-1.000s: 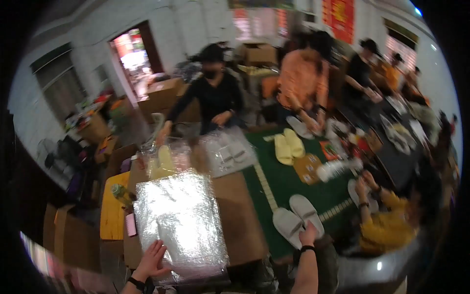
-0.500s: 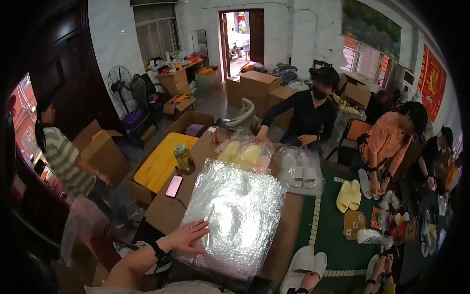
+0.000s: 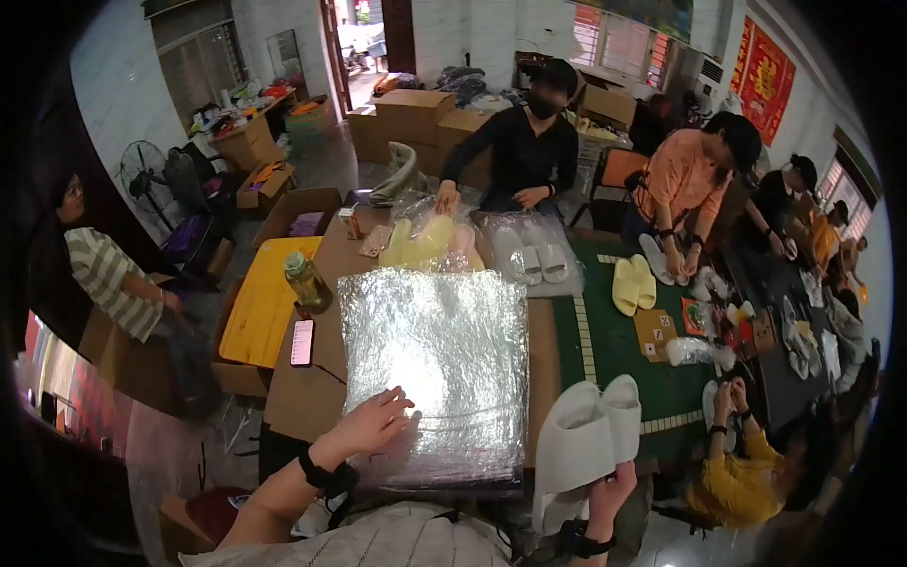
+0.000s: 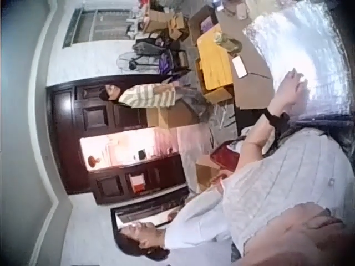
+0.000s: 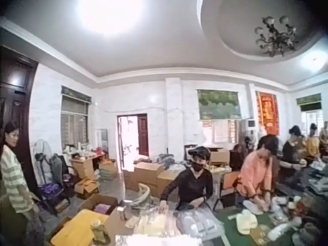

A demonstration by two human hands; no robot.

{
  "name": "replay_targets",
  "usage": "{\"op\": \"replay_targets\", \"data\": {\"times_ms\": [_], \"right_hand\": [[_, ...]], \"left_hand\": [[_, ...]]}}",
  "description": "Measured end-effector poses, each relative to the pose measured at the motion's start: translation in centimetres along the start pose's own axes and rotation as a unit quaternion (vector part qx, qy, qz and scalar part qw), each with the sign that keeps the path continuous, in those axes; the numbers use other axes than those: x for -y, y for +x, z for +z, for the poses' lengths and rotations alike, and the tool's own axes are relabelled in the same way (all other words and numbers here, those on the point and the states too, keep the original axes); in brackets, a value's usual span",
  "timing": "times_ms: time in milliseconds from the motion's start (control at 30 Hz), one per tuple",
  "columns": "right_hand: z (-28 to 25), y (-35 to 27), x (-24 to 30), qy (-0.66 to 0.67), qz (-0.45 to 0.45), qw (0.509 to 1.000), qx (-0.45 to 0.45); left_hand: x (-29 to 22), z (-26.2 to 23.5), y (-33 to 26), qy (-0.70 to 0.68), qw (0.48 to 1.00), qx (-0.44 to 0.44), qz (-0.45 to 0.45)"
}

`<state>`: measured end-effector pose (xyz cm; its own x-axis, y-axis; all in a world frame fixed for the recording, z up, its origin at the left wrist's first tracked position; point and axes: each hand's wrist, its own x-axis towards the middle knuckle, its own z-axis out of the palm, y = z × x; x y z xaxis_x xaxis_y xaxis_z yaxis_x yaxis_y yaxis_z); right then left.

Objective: The recorder is packing various colors of plastic sandals into plastic bags in a shoe manufacturing environment.

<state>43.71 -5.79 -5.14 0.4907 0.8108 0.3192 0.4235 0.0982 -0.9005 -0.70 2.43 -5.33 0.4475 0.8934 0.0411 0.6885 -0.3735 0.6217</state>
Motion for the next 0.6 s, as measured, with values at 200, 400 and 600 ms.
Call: {"op": "replay_targets", "data": {"times_ms": [200,400,600], "right_hand": [[4.0,-1.8,8.3,-0.1,-0.13,0.981,0.101],[6.5,-4.4,9.9,-0.087,-0.159,0.973,0.143],[7.2,-5.7,11.5,-0.112,-0.092,0.964,0.221]], "left_hand": [[-0.3,-0.2,0.2,0.071,0.997,0.004,0.041],[-0.1,1.0,0.0,0.112,0.993,-0.019,0.031],[1.1,2.3,-0.2,0.06,0.996,-0.062,0.018]]}}
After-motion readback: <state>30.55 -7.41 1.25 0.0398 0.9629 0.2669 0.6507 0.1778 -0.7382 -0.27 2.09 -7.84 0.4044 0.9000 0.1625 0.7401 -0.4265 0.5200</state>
